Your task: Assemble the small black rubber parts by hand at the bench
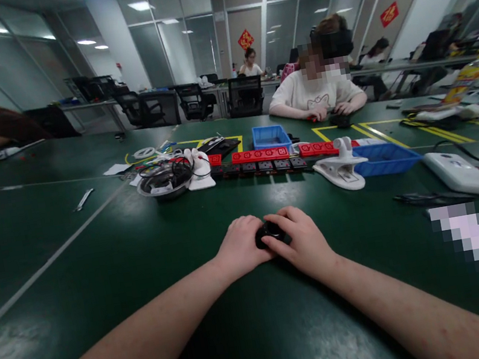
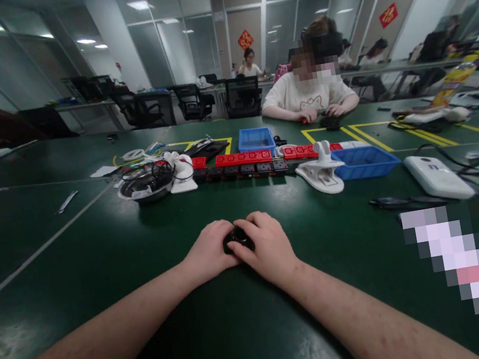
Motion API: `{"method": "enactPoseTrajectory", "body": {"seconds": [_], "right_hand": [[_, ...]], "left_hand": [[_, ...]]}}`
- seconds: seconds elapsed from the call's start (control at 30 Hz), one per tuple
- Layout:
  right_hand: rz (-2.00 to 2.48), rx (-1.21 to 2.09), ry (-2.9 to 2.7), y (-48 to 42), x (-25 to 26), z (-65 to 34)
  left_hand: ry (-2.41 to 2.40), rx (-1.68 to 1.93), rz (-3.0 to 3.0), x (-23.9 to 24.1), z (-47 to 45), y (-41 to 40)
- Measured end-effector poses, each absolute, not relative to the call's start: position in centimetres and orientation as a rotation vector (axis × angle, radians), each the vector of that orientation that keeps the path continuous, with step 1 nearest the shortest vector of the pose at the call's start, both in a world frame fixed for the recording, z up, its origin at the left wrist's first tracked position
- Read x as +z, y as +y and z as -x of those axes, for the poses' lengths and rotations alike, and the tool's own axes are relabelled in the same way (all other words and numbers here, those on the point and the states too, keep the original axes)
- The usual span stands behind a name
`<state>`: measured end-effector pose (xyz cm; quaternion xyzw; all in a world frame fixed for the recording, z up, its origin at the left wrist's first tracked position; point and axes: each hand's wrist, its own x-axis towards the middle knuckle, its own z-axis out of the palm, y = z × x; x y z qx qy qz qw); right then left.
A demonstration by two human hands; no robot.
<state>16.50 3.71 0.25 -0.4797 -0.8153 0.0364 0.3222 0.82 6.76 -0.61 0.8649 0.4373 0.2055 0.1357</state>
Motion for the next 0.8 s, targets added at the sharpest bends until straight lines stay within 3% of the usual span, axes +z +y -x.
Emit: {"method": "enactPoseTrajectory", "body": {"seconds": [0.33, 0.8], "right_hand": [[0.849, 0.261, -2.238, 3.0, 1.6, -16.8], [0.699, 0.386, -2.231, 1.7, 2.0, -16.0]], "left_hand": [[0.775, 0.483, -2.51, 0.1, 0.5, 7.8], [0.729, 0.377, -2.549, 0.0, 0.4, 7.7]]}}
